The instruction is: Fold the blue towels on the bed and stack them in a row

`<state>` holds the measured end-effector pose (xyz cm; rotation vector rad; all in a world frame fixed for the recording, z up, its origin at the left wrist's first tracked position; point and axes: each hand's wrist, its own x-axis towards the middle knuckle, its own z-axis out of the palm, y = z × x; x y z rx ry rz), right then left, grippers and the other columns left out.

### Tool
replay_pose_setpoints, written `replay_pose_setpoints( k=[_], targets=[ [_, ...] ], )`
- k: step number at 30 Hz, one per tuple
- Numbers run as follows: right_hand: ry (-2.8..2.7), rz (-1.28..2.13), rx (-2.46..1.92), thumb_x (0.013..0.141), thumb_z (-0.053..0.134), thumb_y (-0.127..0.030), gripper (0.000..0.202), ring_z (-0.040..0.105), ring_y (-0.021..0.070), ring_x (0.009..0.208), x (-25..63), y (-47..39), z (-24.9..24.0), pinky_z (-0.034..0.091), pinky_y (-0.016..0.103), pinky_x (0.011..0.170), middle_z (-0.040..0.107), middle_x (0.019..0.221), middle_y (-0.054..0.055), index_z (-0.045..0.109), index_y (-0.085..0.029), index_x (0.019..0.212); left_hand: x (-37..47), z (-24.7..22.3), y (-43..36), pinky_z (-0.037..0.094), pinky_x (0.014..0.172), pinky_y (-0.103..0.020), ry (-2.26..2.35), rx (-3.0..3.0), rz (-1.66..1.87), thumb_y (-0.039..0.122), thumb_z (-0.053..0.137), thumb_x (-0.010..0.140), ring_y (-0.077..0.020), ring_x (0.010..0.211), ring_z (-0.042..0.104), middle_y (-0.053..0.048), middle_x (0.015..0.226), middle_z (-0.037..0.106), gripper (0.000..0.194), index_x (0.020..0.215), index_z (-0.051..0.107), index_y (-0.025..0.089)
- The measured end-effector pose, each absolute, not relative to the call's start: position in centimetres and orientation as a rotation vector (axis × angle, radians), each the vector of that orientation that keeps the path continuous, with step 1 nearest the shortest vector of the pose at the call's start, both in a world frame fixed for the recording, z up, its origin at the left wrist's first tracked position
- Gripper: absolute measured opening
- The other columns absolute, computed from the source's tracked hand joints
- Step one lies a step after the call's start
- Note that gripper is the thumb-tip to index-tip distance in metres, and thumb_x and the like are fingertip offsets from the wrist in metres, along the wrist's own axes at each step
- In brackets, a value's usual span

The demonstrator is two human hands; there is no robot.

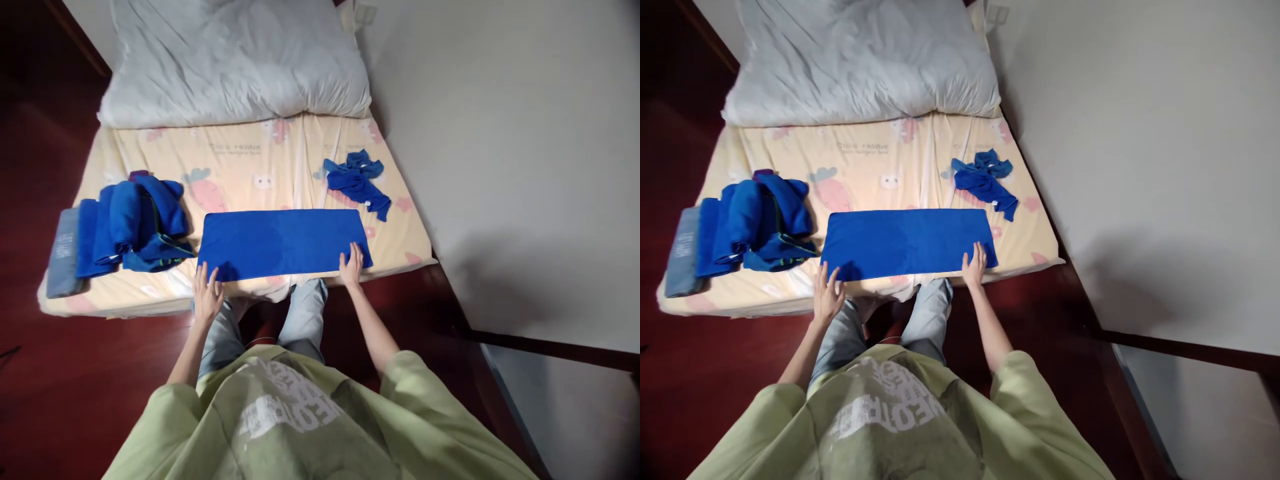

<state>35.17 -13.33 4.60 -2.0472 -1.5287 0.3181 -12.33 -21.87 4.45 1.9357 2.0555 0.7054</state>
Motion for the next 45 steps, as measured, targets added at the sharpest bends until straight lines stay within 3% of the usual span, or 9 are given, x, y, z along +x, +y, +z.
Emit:
replay_pose_setpoints(
  k=[4, 7, 9, 22, 27, 33, 38, 42, 45],
  targets=[
    [-0.994, 0.792, -1.736, 0.097, 0.044, -0.047, 0.05, 0.069, 0.025, 0.111, 28.0, -20.5, 2.6, 0.055, 0.042, 0.099, 0.07, 0.127, 0.016, 0.06, -0.016, 0.133, -12.5, 3.8, -32.0, 0.043, 0.119, -0.051, 1.788, 1.807, 0.478, 0.044, 0.043, 0.092, -0.033, 0.133, 0.06, -0.014, 0.137, 0.067, 0.049, 0.126, 0.069, 0.02],
    [-0.668, 1.18, -1.557, 0.091, 0.054, -0.047, 0.042, 0.071, 0.0222, 0.08, 23.0, -24.0, 1.2, 0.059, 0.037, 0.077, 0.076, 0.102, 0.009, 0.063, -0.02, 0.122, -12.9, 3.3, -36.9, 0.041, 0.121, -0.056, 1.809, 1.69, 0.431, 0.049, 0.041, 0.091, -0.0338, 0.13, 0.062, -0.01, 0.128, 0.073, 0.047, 0.113, 0.073, 0.024],
    [-0.482, 1.337, -1.454, 0.088, 0.06, -0.042, 0.033, 0.07, 0.0212, 0.073, 20.6, -24.6, 0.9, 0.058, 0.035, 0.072, 0.077, 0.093, 0.006, 0.064, -0.022, 0.114, -12.9, 3.5, -38.1, 0.043, 0.119, -0.056, 1.892, 1.613, 0.467, 0.052, 0.039, 0.09, -0.0342, 0.132, 0.062, -0.01, 0.131, 0.072, 0.05, 0.113, 0.074, 0.024],
    [-0.128, 1.564, -1.14, 0.089, 0.068, -0.03, 0.012, 0.074, 0.0225, 0.098, 16.4, -20.6, 0.6, 0.06, 0.038, 0.091, 0.077, 0.098, 0.006, 0.063, -0.02, 0.091, -12.3, 4.9, -37.4, 0.049, 0.114, -0.048, 1.919, 1.602, 0.477, 0.055, 0.04, 0.085, -0.0319, 0.127, 0.065, -0.012, 0.133, 0.071, 0.054, 0.11, 0.074, 0.023],
    [-0.016, 1.487, -1.136, 0.088, 0.067, -0.023, 0.008, 0.075, 0.0172, 0.089, 15.6, -19.6, 0.7, 0.062, 0.034, 0.088, 0.077, 0.094, 0.004, 0.06, -0.021, 0.091, -12.2, 5.0, -37.1, 0.052, 0.11, -0.049, 1.934, 1.598, 0.502, 0.053, 0.043, 0.084, -0.0321, 0.123, 0.067, -0.01, 0.129, 0.073, 0.048, 0.106, 0.076, 0.026],
    [0.087, 1.399, -1.182, 0.089, 0.07, -0.025, 0.011, 0.074, 0.0157, 0.082, 14.9, -19.3, 1.2, 0.062, 0.031, 0.083, 0.076, 0.089, 0.003, 0.062, -0.02, 0.095, -11.8, 4.9, -35.3, 0.054, 0.106, -0.048, 1.888, 1.678, 0.43, 0.052, 0.043, 0.085, -0.0336, 0.116, 0.069, -0.011, 0.112, 0.077, 0.047, 0.1, 0.078, 0.025],
    [0.136, 1.423, -1.207, 0.092, 0.069, -0.022, 0.006, 0.073, 0.0151, 0.086, 14.7, -19.0, 1.2, 0.06, 0.032, 0.089, 0.075, 0.086, -0.001, 0.063, -0.021, 0.093, -10.5, 6.0, -27.6, 0.059, 0.083, -0.042, 1.526, 1.79, 0.151, 0.05, 0.042, 0.087, -0.0302, 0.081, 0.074, -0.008, 0.088, 0.079, 0.048, 0.105, 0.079, 0.026],
    [0.166, 1.459, -1.226, 0.09, 0.067, -0.02, 0.004, 0.073, 0.0167, 0.09, 14.8, -18.4, 0.8, 0.061, 0.032, 0.09, 0.077, 0.091, 0.003, 0.063, -0.02, 0.093, -7.5, 8.6, -16.1, 0.056, 0.08, -0.036, 1.431, 2.08, 0.037, 0.042, 0.039, 0.092, -0.0283, 0.082, 0.074, -0.011, 0.088, 0.079, 0.047, 0.101, 0.08, 0.023],
    [0.151, 1.467, -1.23, 0.086, 0.068, -0.023, 0.009, 0.074, 0.0197, 0.097, 15.1, -18.4, 0.4, 0.061, 0.035, 0.09, 0.077, 0.1, 0.007, 0.064, -0.02, 0.094, -3.9, 11.2, -6.4, 0.053, 0.087, -0.031, 1.319, 2.256, -0.06, 0.034, 0.041, 0.094, -0.0246, 0.092, 0.074, -0.011, 0.103, 0.079, 0.044, 0.108, 0.08, 0.02]
  ],
)
